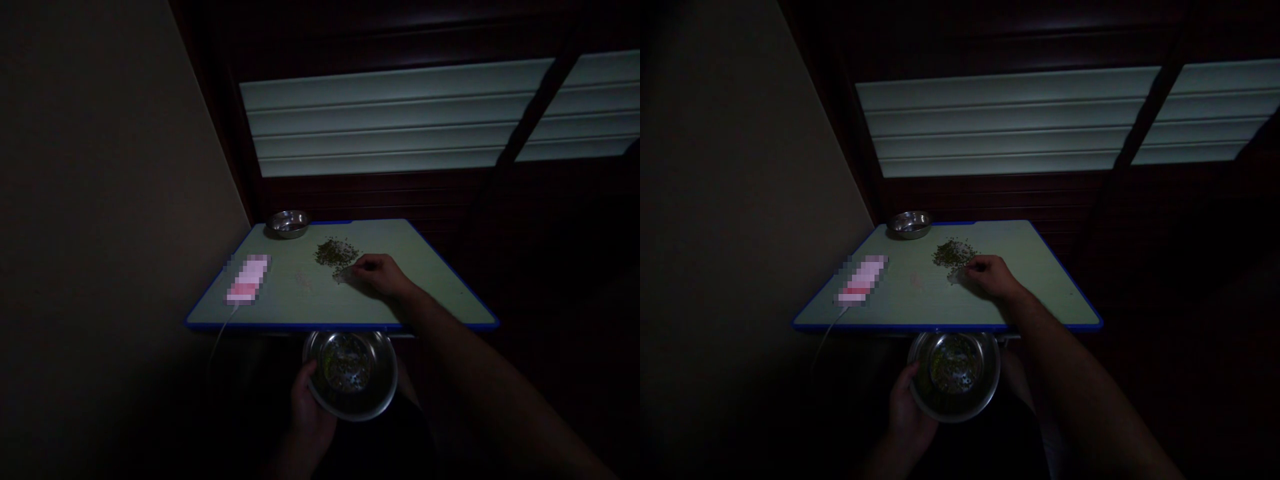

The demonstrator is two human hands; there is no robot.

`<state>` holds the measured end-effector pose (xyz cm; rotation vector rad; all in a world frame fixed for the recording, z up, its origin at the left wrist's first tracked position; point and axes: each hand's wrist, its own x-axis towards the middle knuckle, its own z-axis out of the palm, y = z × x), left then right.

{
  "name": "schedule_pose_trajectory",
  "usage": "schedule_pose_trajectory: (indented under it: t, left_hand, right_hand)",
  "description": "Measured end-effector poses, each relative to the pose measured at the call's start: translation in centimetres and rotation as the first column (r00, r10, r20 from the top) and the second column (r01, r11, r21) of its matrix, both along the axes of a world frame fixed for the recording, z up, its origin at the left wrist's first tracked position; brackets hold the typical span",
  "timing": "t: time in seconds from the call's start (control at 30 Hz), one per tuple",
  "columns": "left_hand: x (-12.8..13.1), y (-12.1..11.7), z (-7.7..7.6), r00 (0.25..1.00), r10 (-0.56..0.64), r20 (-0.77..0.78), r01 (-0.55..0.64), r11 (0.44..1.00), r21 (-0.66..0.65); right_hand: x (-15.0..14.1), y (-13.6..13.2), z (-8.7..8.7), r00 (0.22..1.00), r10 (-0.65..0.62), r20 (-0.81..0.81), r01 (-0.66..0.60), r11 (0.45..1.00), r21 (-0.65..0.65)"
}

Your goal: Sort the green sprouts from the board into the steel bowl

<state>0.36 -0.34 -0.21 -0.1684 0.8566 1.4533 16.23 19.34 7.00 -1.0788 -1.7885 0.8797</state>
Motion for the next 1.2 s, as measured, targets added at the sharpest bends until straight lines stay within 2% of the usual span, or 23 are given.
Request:
schedule_pose_trajectory:
  t: [0.3,0.63,0.8,0.9,1.2]
  left_hand:
    - [0.0,0.0,-0.3,1.0,-0.004,0.009,0.004,1.0,0.027]
    - [0.2,-0.1,0.3,1.0,0.029,-0.005,-0.029,1.0,-0.006]
    - [0.1,-0.2,0.3,1.0,0.018,-0.014,-0.017,0.999,0.028]
    - [0.1,-0.2,0.4,1.0,0.005,-0.005,-0.005,1.0,0.003]
    - [0.1,-0.1,0.7,1.0,0.008,-0.013,-0.008,1.0,-0.001]
  right_hand:
    - [0.2,0.0,0.1,0.999,0.029,-0.022,-0.03,0.999,-0.034]
    - [0.2,-0.4,0.9,0.999,0.03,-0.037,-0.033,0.997,-0.072]
    - [0.0,-0.7,1.0,0.996,0.072,-0.047,-0.077,0.991,-0.108]
    - [0.0,-0.9,1.2,0.995,0.08,-0.063,-0.087,0.99,-0.113]
    - [-0.1,-0.9,0.8,0.99,0.123,-0.063,-0.131,0.984,-0.123]
